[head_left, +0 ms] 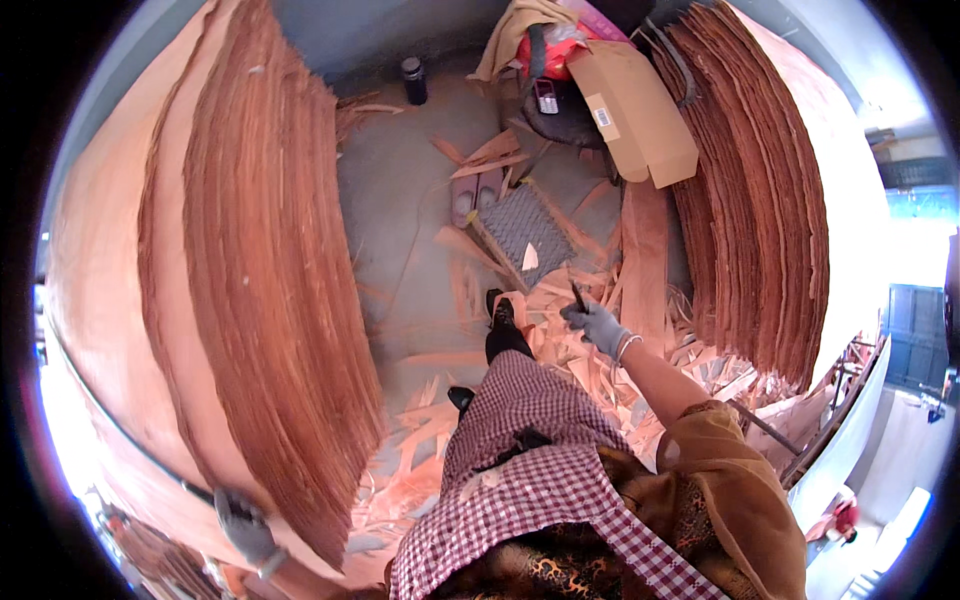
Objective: The person processes large wood veneer sheets by cutting them with a utility knife and moving them from one stack to another in a workshop.
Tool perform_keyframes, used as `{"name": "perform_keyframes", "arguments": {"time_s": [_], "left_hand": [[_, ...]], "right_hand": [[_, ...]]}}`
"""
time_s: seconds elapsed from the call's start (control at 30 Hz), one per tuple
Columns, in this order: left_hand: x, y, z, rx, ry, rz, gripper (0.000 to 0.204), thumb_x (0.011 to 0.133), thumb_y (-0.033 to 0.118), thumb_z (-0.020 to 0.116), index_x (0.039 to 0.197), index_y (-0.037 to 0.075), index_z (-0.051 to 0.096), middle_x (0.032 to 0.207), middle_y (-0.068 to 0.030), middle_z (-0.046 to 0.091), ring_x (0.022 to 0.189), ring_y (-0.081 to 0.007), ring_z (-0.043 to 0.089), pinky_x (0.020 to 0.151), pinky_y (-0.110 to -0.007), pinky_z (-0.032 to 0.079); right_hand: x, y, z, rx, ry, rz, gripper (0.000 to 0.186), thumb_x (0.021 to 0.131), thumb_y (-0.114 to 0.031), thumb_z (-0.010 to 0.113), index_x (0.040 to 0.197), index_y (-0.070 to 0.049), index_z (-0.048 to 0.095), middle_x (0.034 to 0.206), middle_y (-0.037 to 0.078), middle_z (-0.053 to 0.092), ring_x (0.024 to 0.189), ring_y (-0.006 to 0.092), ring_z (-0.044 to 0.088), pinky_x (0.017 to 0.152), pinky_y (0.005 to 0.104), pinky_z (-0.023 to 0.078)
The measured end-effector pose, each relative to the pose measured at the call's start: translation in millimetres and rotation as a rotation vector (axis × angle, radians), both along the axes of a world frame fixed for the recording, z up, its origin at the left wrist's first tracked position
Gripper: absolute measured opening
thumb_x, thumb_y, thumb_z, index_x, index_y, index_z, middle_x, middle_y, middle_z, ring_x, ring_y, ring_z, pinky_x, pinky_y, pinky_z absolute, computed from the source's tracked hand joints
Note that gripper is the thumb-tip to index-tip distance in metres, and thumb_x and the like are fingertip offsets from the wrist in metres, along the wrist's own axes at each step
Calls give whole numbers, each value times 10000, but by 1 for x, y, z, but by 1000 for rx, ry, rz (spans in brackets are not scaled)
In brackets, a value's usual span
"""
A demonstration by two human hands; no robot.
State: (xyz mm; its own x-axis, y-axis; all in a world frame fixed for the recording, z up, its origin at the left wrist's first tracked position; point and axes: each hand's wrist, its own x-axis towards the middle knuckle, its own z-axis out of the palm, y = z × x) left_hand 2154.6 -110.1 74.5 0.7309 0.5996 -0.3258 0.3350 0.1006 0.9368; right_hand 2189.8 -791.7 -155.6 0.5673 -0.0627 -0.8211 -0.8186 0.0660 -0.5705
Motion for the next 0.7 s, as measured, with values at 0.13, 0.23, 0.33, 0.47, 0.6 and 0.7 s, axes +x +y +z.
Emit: {"name": "perform_keyframes", "arguments": {"time_s": [0.13, 0.23, 0.33, 0.47, 0.6, 0.7], "left_hand": [[2, 23, -12, 219, 347, 86, 353, 929, 117, 415, 1264, 29, 486, 907, -11, 517, 727, -104, 472, 608, -188, 435], [-8, 55, -72, 442, 370, 76, 384, 932, 118, 406, 1300, 21, 460, 972, -41, 562, 770, -135, 504, 640, -210, 440], [63, -83, -133, 514, 551, 232, 374, 931, 122, 409, 1288, 23, 464, 964, -40, 562, 763, -134, 503, 636, -210, 438], [111, -159, -184, 488, 631, 275, 360, 930, 126, 413, 1271, 26, 468, 955, -39, 562, 755, -133, 501, 629, -211, 436], [139, -195, -219, 467, 669, 280, 347, 928, 130, 417, 1255, 28, 473, 945, -38, 561, 746, -132, 500, 623, -212, 433], [148, -208, -230, 473, 697, 296, 337, 927, 134, 421, 1243, 30, 476, 938, -38, 561, 740, -132, 499, 618, -212, 431]], "right_hand": [[104, -34, -6, -182, -46, -189, 207, 866, -210, 596, 1029, -84, 623, 889, 13, 610, 693, 123, 554, 501, 248, 401], [182, -90, -75, -63, -207, -319, 146, 833, -176, 629, 920, -59, 639, 745, 24, 593, 574, 125, 527, 469, 265, 405], [268, -122, -106, -128, -241, -416, 118, 833, -119, 600, 907, -33, 632, 744, 52, 625, 636, 148, 581, 535, 288, 448], [364, -170, -144, -212, -345, -391, 163, 820, -110, 615, 949, -14, 638, 813, 64, 647, 672, 153, 597, 609, 294, 485], [432, -195, -178, -309, -368, -468, 189, 776, -102, 673, 947, -26, 654, 813, 45, 650, 658, 144, 583, 591, 283, 468], [467, -187, -183, -342, -287, -520, 216, 738, -120, 717, 932, -41, 663, 789, 40, 643, 620, 140, 558, 568, 287, 453]]}}
